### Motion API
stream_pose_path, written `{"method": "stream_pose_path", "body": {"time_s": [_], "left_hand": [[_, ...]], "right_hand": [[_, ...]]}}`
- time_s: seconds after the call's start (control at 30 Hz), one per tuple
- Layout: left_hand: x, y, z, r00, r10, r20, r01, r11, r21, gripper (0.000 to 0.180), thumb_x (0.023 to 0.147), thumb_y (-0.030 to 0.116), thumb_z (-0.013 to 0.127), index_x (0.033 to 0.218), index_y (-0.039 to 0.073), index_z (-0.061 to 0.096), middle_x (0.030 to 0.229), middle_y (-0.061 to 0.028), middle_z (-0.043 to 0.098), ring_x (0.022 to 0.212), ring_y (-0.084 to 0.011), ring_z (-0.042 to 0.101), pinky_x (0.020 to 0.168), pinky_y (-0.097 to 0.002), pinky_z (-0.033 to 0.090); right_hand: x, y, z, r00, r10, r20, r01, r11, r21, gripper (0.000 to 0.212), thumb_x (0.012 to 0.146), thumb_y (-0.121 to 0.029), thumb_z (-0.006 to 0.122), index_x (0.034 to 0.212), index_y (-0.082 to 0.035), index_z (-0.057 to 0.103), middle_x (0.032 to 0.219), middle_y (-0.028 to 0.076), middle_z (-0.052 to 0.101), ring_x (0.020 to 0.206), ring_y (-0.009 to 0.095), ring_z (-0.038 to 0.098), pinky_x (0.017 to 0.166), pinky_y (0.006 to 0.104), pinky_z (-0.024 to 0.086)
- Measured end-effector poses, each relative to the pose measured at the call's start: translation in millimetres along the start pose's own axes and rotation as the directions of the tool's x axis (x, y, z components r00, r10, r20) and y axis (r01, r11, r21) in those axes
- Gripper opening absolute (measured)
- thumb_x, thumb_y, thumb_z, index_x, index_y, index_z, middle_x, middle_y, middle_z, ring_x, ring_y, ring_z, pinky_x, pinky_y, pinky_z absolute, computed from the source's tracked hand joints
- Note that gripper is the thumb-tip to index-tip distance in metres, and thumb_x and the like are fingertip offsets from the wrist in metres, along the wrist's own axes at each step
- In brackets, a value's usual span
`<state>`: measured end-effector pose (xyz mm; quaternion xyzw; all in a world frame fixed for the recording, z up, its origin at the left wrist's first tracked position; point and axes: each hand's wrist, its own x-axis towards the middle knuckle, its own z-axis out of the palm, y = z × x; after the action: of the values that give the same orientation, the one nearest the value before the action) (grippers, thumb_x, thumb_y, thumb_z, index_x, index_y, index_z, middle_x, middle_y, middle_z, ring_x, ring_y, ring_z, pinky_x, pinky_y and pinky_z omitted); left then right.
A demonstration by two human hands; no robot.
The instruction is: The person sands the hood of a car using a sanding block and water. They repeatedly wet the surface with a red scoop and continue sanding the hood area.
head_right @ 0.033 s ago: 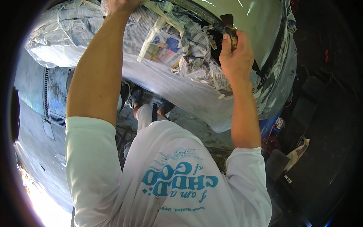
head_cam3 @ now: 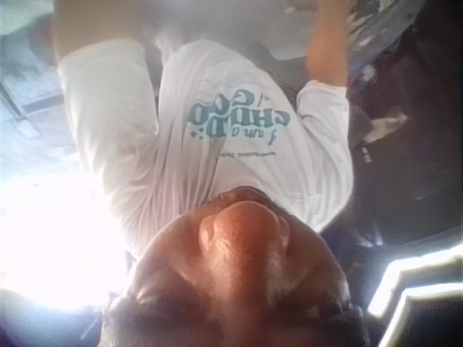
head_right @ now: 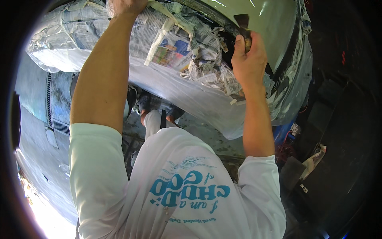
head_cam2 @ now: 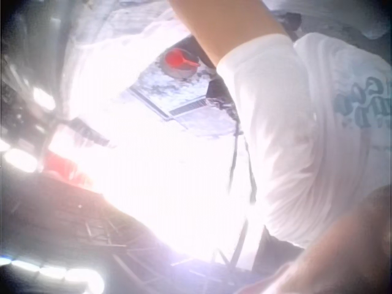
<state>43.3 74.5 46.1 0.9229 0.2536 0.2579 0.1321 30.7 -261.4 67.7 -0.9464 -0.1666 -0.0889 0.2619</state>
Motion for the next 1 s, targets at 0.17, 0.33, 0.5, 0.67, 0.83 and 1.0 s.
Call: {"method": "stream_pose_path", "body": {"time_s": [0.17, 0.33, 0.5, 0.67, 0.83, 1.0], "left_hand": [[-1, 13, -12, 0.975, -0.218, 0.052, 0.224, 0.954, -0.198, 0.069, 0.108, 0.056, 0.036, 0.096, 0.002, 0.077, 0.097, -0.0305, 0.073, 0.098, -0.0481, 0.070, 0.087, -0.0559, 0.053], [7, -3, -2, 0.996, 0.001, 0.094, 0.001, 1.000, -0.021, 0.065, 0.108, 0.052, 0.037, 0.095, 0.001, 0.077, 0.095, -0.0306, 0.073, 0.097, -0.0487, 0.070, 0.087, -0.0563, 0.053], [0, 13, -23, 0.985, -0.140, 0.103, 0.165, 0.940, -0.299, 0.060, 0.106, 0.047, 0.039, 0.092, 0.003, 0.076, 0.093, -0.0286, 0.073, 0.095, -0.0487, 0.070, 0.086, -0.0576, 0.053], [-8, 11, -29, 0.987, -0.134, 0.085, 0.158, 0.880, -0.447, 0.051, 0.104, 0.045, 0.044, 0.094, 0.006, 0.075, 0.090, -0.0274, 0.073, 0.089, -0.0486, 0.070, 0.082, -0.0575, 0.054], [-1, 9, -22, 0.978, -0.162, 0.129, 0.203, 0.876, -0.438, 0.047, 0.104, 0.043, 0.046, 0.102, 0.007, 0.075, 0.091, -0.0270, 0.073, 0.089, -0.0474, 0.071, 0.081, -0.0566, 0.054], [-6, 12, -38, 0.973, -0.157, 0.167, 0.218, 0.858, -0.466, 0.047, 0.104, 0.044, 0.045, 0.105, 0.007, 0.075, 0.095, -0.0262, 0.073, 0.091, -0.0464, 0.071, 0.082, -0.0564, 0.054]], "right_hand": [[0, -4, -7, 0.995, 0.080, 0.065, -0.088, 0.989, 0.123, 0.041, 0.105, -0.028, 0.065, 0.137, -0.005, 0.058, 0.092, 0.016, 0.072, 0.079, 0.031, 0.067, 0.076, 0.0421, 0.053], [6, -11, -19, 0.980, 0.089, 0.178, -0.111, 0.987, 0.117, 0.046, 0.107, -0.035, 0.064, 0.139, -0.003, 0.059, 0.092, 0.011, 0.070, 0.079, 0.022, 0.067, 0.072, 0.0373, 0.053], [9, -6, -23, 0.945, 0.091, 0.314, -0.156, 0.969, 0.190, 0.051, 0.108, -0.033, 0.063, 0.147, -0.001, 0.055, 0.100, 0.007, 0.069, 0.081, 0.013, 0.064, 0.072, 0.0287, 0.053], [25, -2, -26, 0.879, -0.351, 0.323, 0.391, 0.918, -0.067, 0.039, 0.101, -0.019, 0.070, 0.139, -0.012, 0.065, 0.096, 0.009, 0.068, 0.072, 0.024, 0.063, 0.069, 0.0363, 0.053], [48, -17, -37, 0.808, -0.348, 0.476, 0.474, 0.863, -0.174, 0.038, 0.098, -0.016, 0.072, 0.135, -0.016, 0.069, 0.093, 0.010, 0.066, 0.073, 0.030, 0.064, 0.070, 0.0400, 0.052], [65, -14, -38, 0.799, -0.319, 0.510, 0.444, 0.885, -0.141, 0.035, 0.097, -0.017, 0.072, 0.132, -0.014, 0.070, 0.091, 0.010, 0.065, 0.073, 0.030, 0.065, 0.071, 0.0407, 0.053]]}}
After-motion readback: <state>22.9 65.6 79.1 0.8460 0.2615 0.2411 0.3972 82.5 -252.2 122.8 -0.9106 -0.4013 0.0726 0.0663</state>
